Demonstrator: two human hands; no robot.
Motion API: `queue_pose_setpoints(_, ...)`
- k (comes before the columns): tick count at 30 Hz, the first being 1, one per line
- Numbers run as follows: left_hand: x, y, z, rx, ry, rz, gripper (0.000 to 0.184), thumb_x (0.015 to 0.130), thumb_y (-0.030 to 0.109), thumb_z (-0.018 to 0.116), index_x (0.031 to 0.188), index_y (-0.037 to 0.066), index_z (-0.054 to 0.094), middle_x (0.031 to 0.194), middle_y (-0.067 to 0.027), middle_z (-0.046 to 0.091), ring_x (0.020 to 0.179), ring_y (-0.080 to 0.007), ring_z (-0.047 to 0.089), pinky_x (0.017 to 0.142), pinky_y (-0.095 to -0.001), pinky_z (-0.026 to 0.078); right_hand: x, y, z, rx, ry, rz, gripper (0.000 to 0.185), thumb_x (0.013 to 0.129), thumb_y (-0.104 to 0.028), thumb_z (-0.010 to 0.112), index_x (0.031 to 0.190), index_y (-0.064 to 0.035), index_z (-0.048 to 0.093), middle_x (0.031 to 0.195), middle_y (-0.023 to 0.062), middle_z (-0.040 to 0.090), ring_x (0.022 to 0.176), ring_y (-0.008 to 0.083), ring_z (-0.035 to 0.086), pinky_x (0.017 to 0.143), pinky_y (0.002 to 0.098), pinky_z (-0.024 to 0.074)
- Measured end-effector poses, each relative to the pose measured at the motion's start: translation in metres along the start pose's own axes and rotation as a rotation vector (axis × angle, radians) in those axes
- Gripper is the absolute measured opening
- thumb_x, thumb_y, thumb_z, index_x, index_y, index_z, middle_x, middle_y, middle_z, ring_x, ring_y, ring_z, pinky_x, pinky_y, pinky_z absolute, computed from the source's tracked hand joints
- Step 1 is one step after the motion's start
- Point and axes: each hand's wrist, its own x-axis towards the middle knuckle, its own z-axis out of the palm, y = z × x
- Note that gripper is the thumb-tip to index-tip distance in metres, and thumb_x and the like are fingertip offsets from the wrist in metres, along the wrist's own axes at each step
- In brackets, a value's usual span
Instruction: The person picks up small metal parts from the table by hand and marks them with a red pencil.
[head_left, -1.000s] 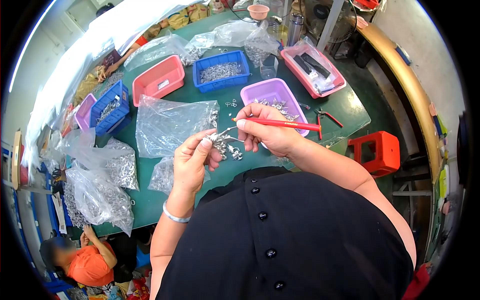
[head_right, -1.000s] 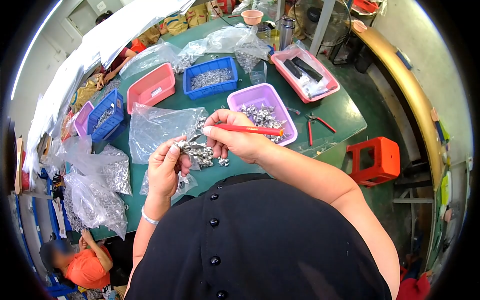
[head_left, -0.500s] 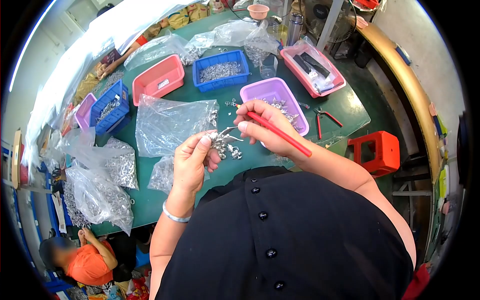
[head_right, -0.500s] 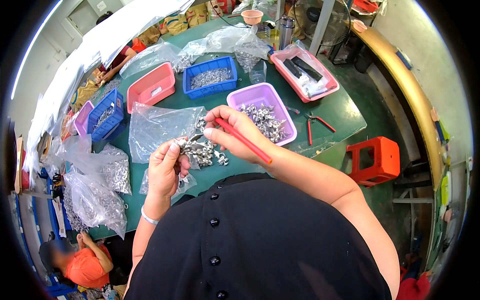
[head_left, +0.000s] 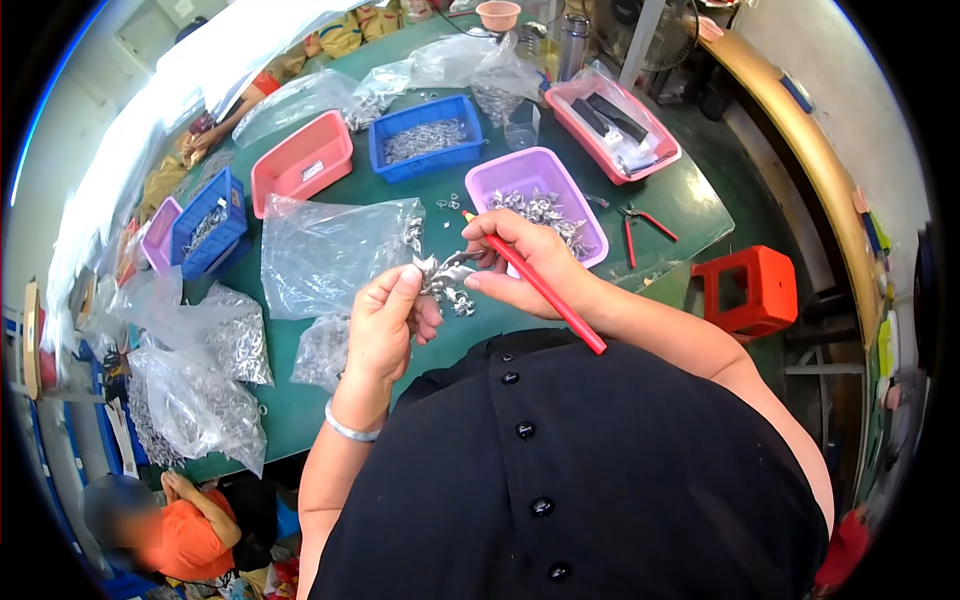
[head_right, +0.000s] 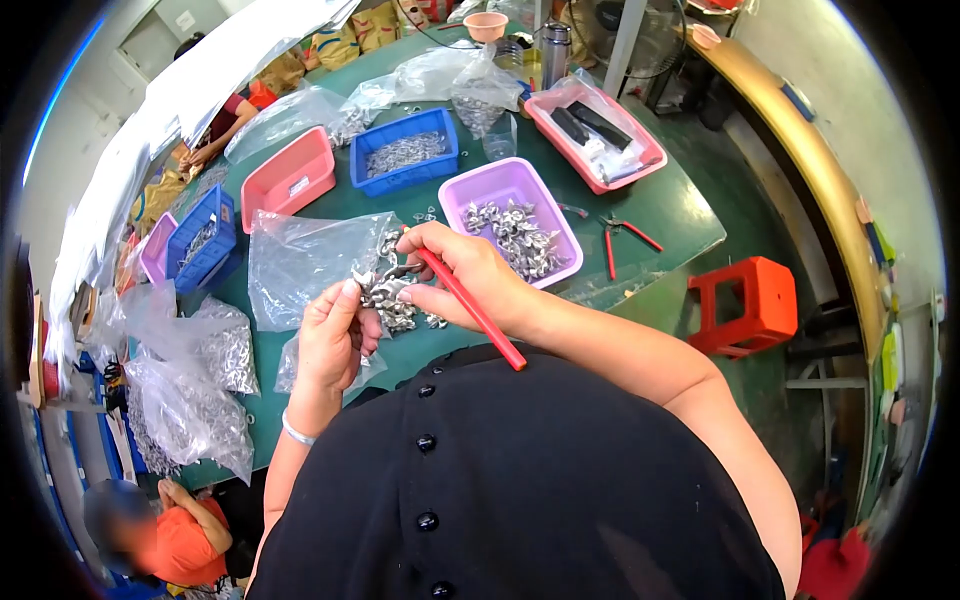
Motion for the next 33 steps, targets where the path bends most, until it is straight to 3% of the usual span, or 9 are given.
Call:
queue_pose_setpoints(14, 0.031, -0.010, 0.018, -0.030, -0.073, -0.133, 0.029, 0.091, 0.029, 0.042, 0.076, 0.006, 0.051, 0.056, -0.0062, 0.056, 0.042, -0.0095, 0.049, 0.039, -0.0190, 0.038, -0.002, 0.021, -0.026, 0.101, 0.091, 0.135, 0.033, 0.072, -0.006, 0.066, 0.101, -0.0022, 0.050, 0.082, 0.0017, 0.052, 0.073, 0.0059, 0.049, 0.064, 0.0209, 0.0426)
queue_pose_setpoints(22, 0.050, -0.013, 0.032, -0.034, -0.082, -0.217, 0.029, 0.091, 0.029, 0.042, 0.078, 0.005, 0.051, 0.057, -0.0073, 0.057, 0.041, -0.0102, 0.049, 0.039, -0.0192, 0.037, 0.003, 0.040, -0.045, 0.246, 0.102, 0.230, 0.030, 0.074, -0.011, 0.066, 0.098, -0.0015, 0.051, 0.079, 0.0027, 0.054, 0.071, 0.0062, 0.049, 0.063, 0.0212, 0.0420)
queue_pose_setpoints(25, 0.059, -0.016, 0.036, -0.010, -0.072, -0.250, 0.027, 0.091, 0.028, 0.041, 0.083, 0.004, 0.052, 0.056, -0.0069, 0.057, 0.040, -0.0100, 0.049, 0.038, -0.0189, 0.038, 0.005, 0.051, -0.052, 0.327, 0.069, 0.331, 0.030, 0.074, -0.006, 0.064, 0.100, -0.0014, 0.051, 0.084, 0.0010, 0.053, 0.077, 0.0067, 0.050, 0.069, 0.0211, 0.0423)
queue_pose_setpoints(28, 0.076, -0.032, 0.027, 0.158, -0.015, -0.233, 0.025, 0.091, 0.024, 0.041, 0.091, 0.002, 0.053, 0.058, -0.0056, 0.056, 0.042, -0.0096, 0.049, 0.039, -0.0192, 0.038, 0.006, 0.077, -0.061, 0.152, 0.102, 0.352, 0.029, 0.074, -0.007, 0.064, 0.100, -0.0020, 0.052, 0.083, 0.0011, 0.053, 0.077, 0.0075, 0.050, 0.070, 0.0215, 0.0427)
queue_pose_setpoints(29, 0.083, -0.041, 0.018, 0.237, 0.012, -0.218, 0.026, 0.091, 0.023, 0.041, 0.094, 0.001, 0.053, 0.059, -0.0050, 0.056, 0.043, -0.0094, 0.049, 0.040, -0.0193, 0.038, 0.005, 0.101, -0.064, -0.014, 0.155, 0.258, 0.033, 0.070, -0.016, 0.068, 0.096, -0.0039, 0.053, 0.076, 0.0061, 0.055, 0.072, 0.0145, 0.054, 0.066, 0.0283, 0.0442)
queue_pose_setpoints(33, 0.103, -0.091, -0.041, 0.388, 0.271, -0.276, 0.024, 0.088, 0.016, 0.046, 0.104, -0.002, 0.052, 0.066, -0.0051, 0.057, 0.048, -0.0097, 0.050, 0.043, -0.0199, 0.039, -0.001, 0.129, -0.088, -0.465, 0.124, 0.353, 0.033, 0.068, -0.016, 0.067, 0.096, -0.0046, 0.052, 0.071, 0.0139, 0.056, 0.068, 0.0299, 0.057, 0.063, 0.0357, 0.0453)
